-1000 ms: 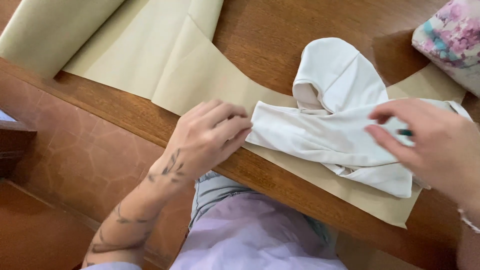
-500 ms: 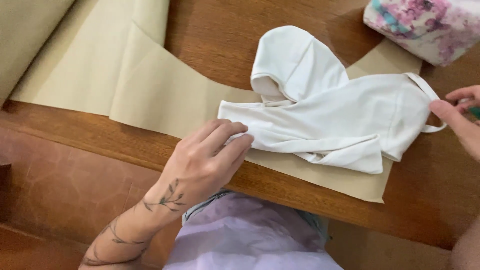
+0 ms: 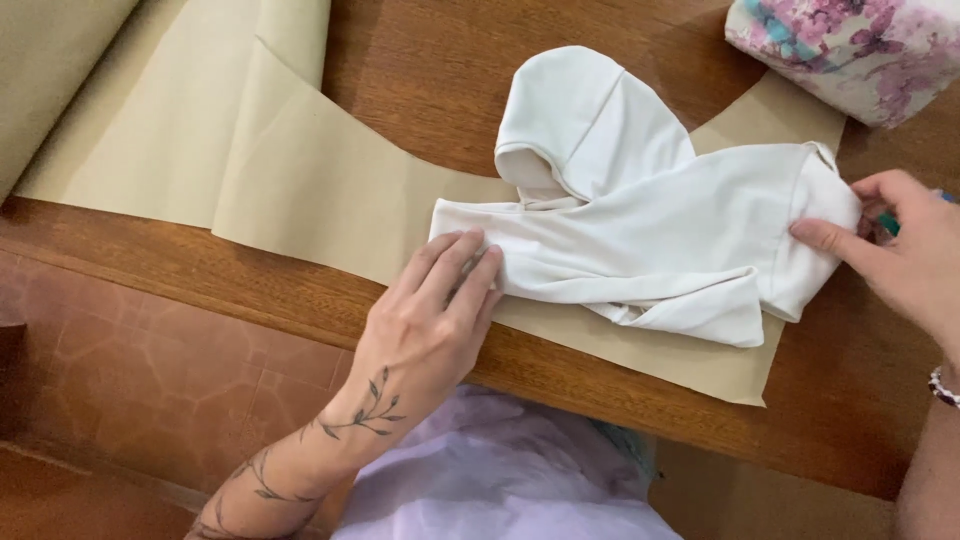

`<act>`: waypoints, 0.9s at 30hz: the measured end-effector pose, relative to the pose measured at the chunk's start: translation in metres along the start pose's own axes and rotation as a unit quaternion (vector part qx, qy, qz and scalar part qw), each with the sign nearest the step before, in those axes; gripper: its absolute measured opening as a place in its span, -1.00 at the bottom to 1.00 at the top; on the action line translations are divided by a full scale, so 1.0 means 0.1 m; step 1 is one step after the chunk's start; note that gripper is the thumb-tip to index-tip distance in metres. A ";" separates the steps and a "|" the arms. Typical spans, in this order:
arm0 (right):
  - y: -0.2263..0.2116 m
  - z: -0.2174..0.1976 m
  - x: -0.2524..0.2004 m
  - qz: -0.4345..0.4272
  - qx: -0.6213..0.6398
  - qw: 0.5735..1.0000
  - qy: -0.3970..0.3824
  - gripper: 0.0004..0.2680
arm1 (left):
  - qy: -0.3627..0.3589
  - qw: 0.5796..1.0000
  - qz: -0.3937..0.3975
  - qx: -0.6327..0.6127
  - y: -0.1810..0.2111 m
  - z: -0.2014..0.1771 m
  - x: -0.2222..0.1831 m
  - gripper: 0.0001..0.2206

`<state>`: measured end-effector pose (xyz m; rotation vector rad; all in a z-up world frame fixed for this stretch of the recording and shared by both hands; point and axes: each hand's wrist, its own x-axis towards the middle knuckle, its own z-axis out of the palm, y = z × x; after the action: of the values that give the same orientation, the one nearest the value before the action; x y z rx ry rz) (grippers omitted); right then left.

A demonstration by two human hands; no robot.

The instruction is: The person is tracing the outline of a white garment onto brown pattern paper using a pencil to create a sewing pattern.

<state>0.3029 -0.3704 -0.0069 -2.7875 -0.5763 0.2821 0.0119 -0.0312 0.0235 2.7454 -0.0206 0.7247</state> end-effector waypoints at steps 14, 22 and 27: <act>0.33 0.31 0.17 -0.057 0.086 0.995 0.001 -0.77 | -0.083 0.992 -0.099 0.015 0.13 0.28 -0.26 -0.39; -0.82 0.10 0.02 0.237 0.036 0.967 -0.082 -0.18 | -0.087 0.987 -0.127 0.037 0.16 0.22 -0.22 0.07; -0.33 0.22 0.17 0.257 0.076 0.957 -0.111 -0.34 | -0.110 0.982 -0.131 0.086 0.17 0.21 -0.22 0.16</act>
<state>0.3008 -0.3295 -0.0194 -2.7224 0.1392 0.7201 0.0008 -0.0546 0.0001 2.8994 0.3644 0.3646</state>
